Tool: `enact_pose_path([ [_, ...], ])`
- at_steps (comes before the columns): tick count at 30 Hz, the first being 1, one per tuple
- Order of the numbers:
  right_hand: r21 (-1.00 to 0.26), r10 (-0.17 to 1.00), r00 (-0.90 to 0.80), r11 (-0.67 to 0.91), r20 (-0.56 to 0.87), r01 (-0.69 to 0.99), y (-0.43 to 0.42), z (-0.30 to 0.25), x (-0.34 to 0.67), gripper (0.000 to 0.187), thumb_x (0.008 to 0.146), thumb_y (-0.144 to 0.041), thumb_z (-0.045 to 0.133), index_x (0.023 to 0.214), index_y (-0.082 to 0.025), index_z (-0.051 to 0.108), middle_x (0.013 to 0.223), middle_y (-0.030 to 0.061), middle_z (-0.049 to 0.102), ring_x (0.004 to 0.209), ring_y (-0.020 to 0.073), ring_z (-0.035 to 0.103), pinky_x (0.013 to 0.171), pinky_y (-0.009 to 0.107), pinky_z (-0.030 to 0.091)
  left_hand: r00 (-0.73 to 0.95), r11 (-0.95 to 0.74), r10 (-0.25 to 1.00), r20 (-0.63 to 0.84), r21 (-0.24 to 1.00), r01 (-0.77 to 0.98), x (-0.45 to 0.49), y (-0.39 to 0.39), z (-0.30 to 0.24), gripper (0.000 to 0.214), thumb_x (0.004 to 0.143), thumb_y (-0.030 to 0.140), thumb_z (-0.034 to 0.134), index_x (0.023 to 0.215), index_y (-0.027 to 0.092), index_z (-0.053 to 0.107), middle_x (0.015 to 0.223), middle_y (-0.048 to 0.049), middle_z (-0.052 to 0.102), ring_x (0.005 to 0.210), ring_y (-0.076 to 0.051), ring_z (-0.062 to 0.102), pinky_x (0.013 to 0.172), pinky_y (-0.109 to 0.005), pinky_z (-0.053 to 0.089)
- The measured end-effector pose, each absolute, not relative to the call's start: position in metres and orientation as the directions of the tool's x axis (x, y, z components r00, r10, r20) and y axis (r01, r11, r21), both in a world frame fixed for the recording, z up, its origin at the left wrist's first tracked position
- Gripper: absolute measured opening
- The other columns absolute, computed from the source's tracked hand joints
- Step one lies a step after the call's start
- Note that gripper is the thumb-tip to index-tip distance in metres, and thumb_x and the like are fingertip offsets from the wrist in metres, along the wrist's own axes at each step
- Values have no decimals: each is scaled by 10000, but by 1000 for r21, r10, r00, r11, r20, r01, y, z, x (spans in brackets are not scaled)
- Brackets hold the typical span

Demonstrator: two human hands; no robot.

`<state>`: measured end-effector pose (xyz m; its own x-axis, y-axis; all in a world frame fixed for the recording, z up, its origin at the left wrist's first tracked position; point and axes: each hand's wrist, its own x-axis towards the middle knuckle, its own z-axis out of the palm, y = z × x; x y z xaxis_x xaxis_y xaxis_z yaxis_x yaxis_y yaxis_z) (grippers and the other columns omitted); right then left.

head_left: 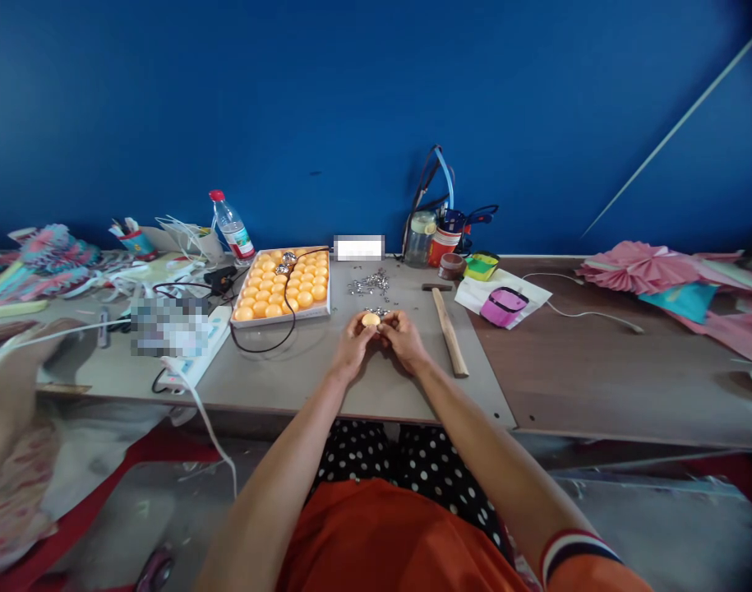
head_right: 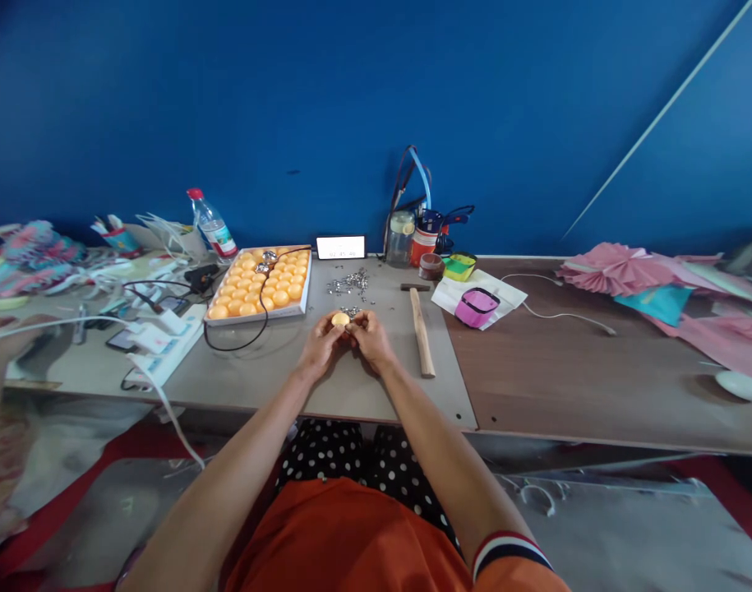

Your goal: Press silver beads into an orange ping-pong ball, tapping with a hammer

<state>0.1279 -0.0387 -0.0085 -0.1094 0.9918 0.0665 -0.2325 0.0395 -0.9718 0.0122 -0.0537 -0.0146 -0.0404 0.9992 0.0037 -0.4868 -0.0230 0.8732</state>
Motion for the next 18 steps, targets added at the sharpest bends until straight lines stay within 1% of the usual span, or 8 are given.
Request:
enact_pose_path([
  [2, -940, 989, -126, 27, 74, -340, -37, -8, 129, 278, 643, -297, 650, 801, -217, 436, 557, -103, 483, 409, 55, 408, 401, 183, 323, 27, 8, 1000, 7, 842, -540, 11, -55, -10, 364, 662, 284, 730, 977, 157, 599, 794, -19, 651, 618, -120, 587, 645, -272, 467],
  [4, -896, 986, -137, 23, 93, -443, -35, -8, 131, 283, 643, -320, 660, 799, -214, 449, 579, -97, 477, 419, 49, 402, 423, 190, 339, 84, 64, 996, -17, 803, -592, 9, -56, -6, 335, 678, 289, 723, 958, 151, 600, 794, -33, 666, 623, -126, 603, 647, -270, 467],
  [7, -857, 990, -87, 53, 113, -513, -30, -9, 136, 276, 646, -335, 663, 809, -213, 477, 581, -91, 462, 431, 51, 398, 437, 195, 339, 121, 124, 991, -59, 756, -643, 5, -58, -2, 309, 694, 280, 714, 950, 149, 599, 839, -56, 687, 646, -132, 623, 667, -273, 478],
  [11, -859, 993, 2, 102, 117, -502, -27, -9, 141, 280, 639, -337, 664, 837, -212, 510, 578, -90, 455, 440, 54, 397, 441, 195, 332, 118, 126, 991, -62, 731, -671, 1, -58, -1, 290, 722, 281, 688, 963, 149, 596, 900, -72, 692, 679, -140, 637, 699, -289, 494],
  [18, -877, 992, 28, 123, 125, -464, -28, -9, 142, 270, 653, -343, 649, 856, -204, 537, 564, -87, 453, 445, 57, 395, 453, 196, 323, 126, 131, 990, -59, 708, -694, -1, -59, 2, 277, 748, 252, 655, 999, 163, 578, 935, -75, 689, 701, -136, 641, 734, -297, 501],
])
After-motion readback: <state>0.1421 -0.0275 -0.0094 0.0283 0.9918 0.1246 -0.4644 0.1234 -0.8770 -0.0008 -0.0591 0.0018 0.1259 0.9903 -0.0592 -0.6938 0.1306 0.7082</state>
